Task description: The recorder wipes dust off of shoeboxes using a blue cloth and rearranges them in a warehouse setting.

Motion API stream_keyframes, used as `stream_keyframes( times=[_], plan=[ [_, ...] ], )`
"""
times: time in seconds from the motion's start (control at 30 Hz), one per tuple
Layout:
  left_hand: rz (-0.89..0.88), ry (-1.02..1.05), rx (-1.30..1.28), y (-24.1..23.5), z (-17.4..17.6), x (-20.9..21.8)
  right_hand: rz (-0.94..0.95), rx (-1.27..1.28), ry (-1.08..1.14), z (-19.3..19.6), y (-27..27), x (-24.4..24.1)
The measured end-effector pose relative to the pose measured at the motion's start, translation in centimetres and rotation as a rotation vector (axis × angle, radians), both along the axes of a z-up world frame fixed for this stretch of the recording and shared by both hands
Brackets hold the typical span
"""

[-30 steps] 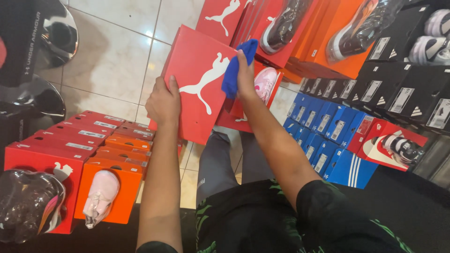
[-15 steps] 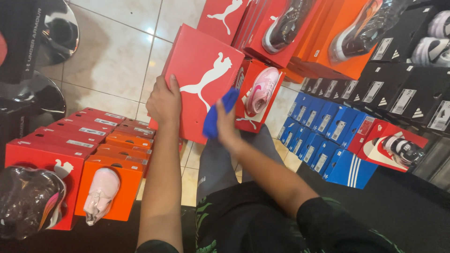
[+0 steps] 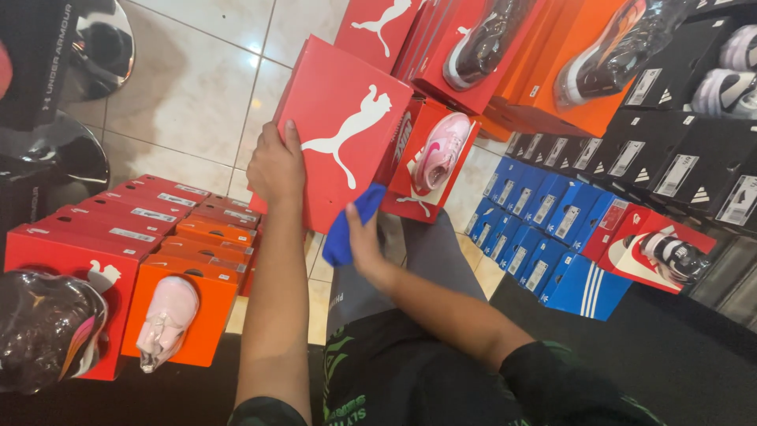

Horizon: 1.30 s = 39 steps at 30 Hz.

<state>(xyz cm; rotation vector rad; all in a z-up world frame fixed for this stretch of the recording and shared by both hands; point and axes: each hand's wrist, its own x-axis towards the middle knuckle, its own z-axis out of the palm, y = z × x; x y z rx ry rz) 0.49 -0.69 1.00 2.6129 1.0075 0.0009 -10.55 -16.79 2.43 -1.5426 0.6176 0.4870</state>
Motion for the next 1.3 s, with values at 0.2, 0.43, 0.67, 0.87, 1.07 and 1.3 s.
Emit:
stream_keyframes(
  times=[0.2,0.43,0.67,0.87,1.07,1.3],
  plan=[
    [-0.033,-0.007,-0.011,0.6,0.5,-0.3,0.009,-0.068,-0.052,-1.8,-2.1,7.3],
    [-0.045,-0.048,-0.103,0.4,2.7,0.6,-0.202,0.140,-0.022,0.0,-3.1,21.8],
    [0.008,-0.024,-0.062,0.1,1.8,0.4,-0.208,-0.014,0.238,3.6,0.4,6.7],
    [-0.009,-0.061,-0.012,0.2,2.4,0.2,-0.161,0.036,0.175,2.3,-1.1,11.2],
    [-0.011,-0.095,0.039,0.0,1.9,0.1,-0.357,0.142,-0.006,0.0,-2.9,22.3],
    [-0.041,-0.195,0.146,-0.3,2.2,-0.1,-0.018,0.088,0.333,6.1,-1.3,9.0]
  ],
)
